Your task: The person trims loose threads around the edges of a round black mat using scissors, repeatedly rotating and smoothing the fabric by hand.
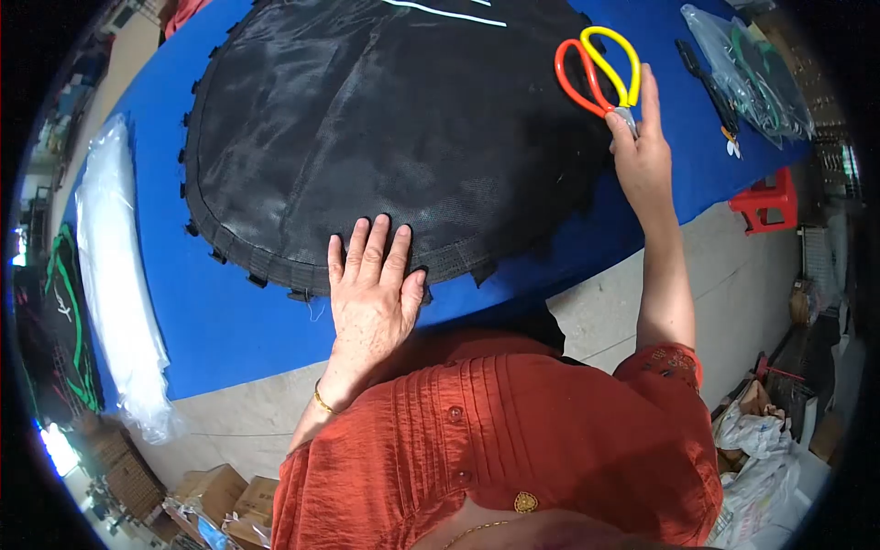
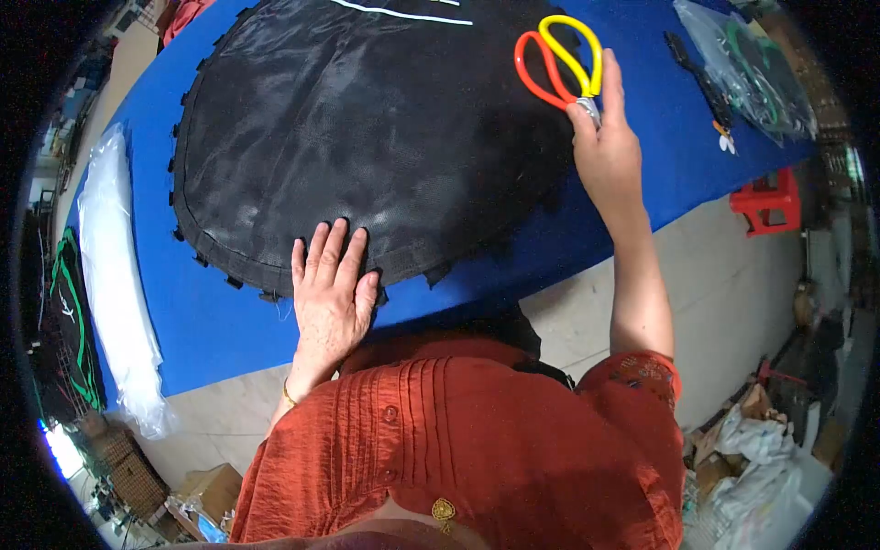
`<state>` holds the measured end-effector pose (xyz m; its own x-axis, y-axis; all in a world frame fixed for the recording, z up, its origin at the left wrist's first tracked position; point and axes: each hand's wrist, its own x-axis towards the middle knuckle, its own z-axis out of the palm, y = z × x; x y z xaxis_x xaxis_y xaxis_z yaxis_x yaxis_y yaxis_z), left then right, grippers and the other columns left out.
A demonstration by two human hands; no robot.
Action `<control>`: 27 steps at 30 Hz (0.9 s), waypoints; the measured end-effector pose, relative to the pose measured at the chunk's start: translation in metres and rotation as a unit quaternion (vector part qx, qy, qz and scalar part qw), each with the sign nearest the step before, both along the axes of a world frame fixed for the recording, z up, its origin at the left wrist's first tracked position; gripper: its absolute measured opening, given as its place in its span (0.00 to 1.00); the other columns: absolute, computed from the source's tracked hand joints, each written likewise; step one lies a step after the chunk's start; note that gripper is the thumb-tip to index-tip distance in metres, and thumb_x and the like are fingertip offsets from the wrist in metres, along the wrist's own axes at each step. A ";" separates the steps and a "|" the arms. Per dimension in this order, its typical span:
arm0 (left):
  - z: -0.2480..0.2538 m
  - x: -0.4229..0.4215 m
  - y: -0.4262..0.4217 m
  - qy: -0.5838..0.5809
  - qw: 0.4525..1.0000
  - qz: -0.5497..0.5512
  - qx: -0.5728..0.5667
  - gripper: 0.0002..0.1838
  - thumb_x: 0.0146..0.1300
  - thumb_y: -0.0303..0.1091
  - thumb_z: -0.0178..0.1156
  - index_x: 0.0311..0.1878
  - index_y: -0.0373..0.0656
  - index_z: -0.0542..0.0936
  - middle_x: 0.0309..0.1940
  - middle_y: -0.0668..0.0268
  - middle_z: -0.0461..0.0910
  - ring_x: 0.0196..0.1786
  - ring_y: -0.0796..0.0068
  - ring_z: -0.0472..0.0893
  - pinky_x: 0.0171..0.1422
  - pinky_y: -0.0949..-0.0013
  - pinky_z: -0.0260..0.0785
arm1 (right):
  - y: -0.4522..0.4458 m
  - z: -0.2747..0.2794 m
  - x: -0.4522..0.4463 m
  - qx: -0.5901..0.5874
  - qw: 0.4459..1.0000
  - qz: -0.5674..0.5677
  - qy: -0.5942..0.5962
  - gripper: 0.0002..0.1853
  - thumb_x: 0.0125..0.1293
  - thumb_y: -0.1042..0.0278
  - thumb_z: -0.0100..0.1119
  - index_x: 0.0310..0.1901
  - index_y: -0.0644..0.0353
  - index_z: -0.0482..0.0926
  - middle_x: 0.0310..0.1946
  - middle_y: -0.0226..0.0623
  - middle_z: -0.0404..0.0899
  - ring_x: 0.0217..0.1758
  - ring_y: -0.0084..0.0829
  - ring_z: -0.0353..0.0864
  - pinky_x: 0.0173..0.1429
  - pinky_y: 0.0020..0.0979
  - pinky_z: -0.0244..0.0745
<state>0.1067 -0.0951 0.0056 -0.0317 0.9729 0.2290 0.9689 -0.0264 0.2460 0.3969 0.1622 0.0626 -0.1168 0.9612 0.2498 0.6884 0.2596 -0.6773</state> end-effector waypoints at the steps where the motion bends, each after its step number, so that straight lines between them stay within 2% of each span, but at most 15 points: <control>1: 0.002 0.000 0.000 0.000 1.000 0.000 -0.002 0.28 0.79 0.47 0.59 0.77 0.46 0.78 0.80 0.52 0.72 0.84 0.48 0.67 0.89 0.35 0.48 | 0.003 -0.007 0.001 0.022 1.000 0.012 -0.010 0.41 0.80 0.64 0.61 0.89 0.44 0.55 0.58 0.50 0.88 0.45 0.47 0.92 0.52 0.41 0.83; 3: 0.002 0.001 0.000 0.004 1.000 0.001 -0.002 0.28 0.80 0.47 0.59 0.77 0.45 0.78 0.80 0.52 0.72 0.84 0.48 0.67 0.89 0.35 0.48 | 0.005 -0.014 0.000 0.023 0.999 0.033 -0.017 0.40 0.81 0.62 0.61 0.89 0.41 0.54 0.61 0.53 0.87 0.50 0.58 0.91 0.53 0.48 0.83; 6: 0.001 0.001 0.000 0.009 1.000 0.000 -0.005 0.28 0.80 0.47 0.58 0.78 0.45 0.78 0.80 0.52 0.71 0.84 0.48 0.66 0.89 0.36 0.48 | 0.009 -0.018 -0.003 0.008 0.998 0.039 -0.049 0.40 0.81 0.61 0.60 0.89 0.40 0.54 0.62 0.52 0.87 0.54 0.61 0.90 0.55 0.50 0.83; 7: 0.001 0.001 0.000 0.010 1.000 0.000 -0.007 0.28 0.80 0.47 0.58 0.78 0.45 0.78 0.80 0.52 0.71 0.85 0.48 0.66 0.89 0.36 0.48 | 0.014 -0.028 -0.001 0.055 0.996 0.051 -0.051 0.40 0.81 0.62 0.60 0.89 0.38 0.53 0.63 0.51 0.86 0.54 0.62 0.89 0.54 0.51 0.84; 10: 0.002 0.001 0.000 0.012 1.000 0.000 -0.008 0.28 0.80 0.47 0.58 0.78 0.45 0.77 0.80 0.52 0.71 0.85 0.48 0.66 0.89 0.36 0.48 | 0.023 -0.044 -0.001 0.143 0.986 0.065 -0.062 0.40 0.81 0.62 0.60 0.89 0.35 0.53 0.65 0.51 0.85 0.52 0.62 0.89 0.52 0.53 0.84; 13: 0.003 0.001 0.000 0.012 1.000 0.000 -0.009 0.28 0.80 0.47 0.58 0.78 0.45 0.78 0.81 0.53 0.71 0.85 0.48 0.66 0.89 0.36 0.48 | 0.020 -0.039 -0.005 0.130 0.986 0.056 -0.090 0.41 0.81 0.63 0.60 0.88 0.33 0.52 0.61 0.52 0.87 0.49 0.63 0.90 0.50 0.55 0.84; 20: 0.003 0.001 0.000 0.012 1.000 0.000 -0.011 0.28 0.80 0.46 0.58 0.78 0.45 0.78 0.80 0.53 0.72 0.85 0.48 0.66 0.89 0.36 0.48 | 0.022 -0.043 -0.010 0.130 0.982 0.040 -0.134 0.43 0.80 0.63 0.61 0.89 0.31 0.51 0.44 0.52 0.91 0.43 0.61 0.90 0.45 0.55 0.83; 27: 0.001 0.001 0.000 0.009 1.000 0.000 -0.010 0.28 0.80 0.46 0.58 0.77 0.45 0.78 0.80 0.53 0.72 0.85 0.48 0.66 0.89 0.36 0.48 | 0.012 -0.043 -0.019 0.148 0.972 0.024 -0.183 0.42 0.80 0.63 0.61 0.88 0.31 0.52 0.38 0.45 0.91 0.39 0.52 0.91 0.41 0.52 0.84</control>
<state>0.1081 -0.0950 0.0071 -0.0280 0.9772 0.2105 0.9732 -0.0214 0.2289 0.3774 0.1741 0.0197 -0.2931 0.8451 0.4471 0.8508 0.4439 -0.2812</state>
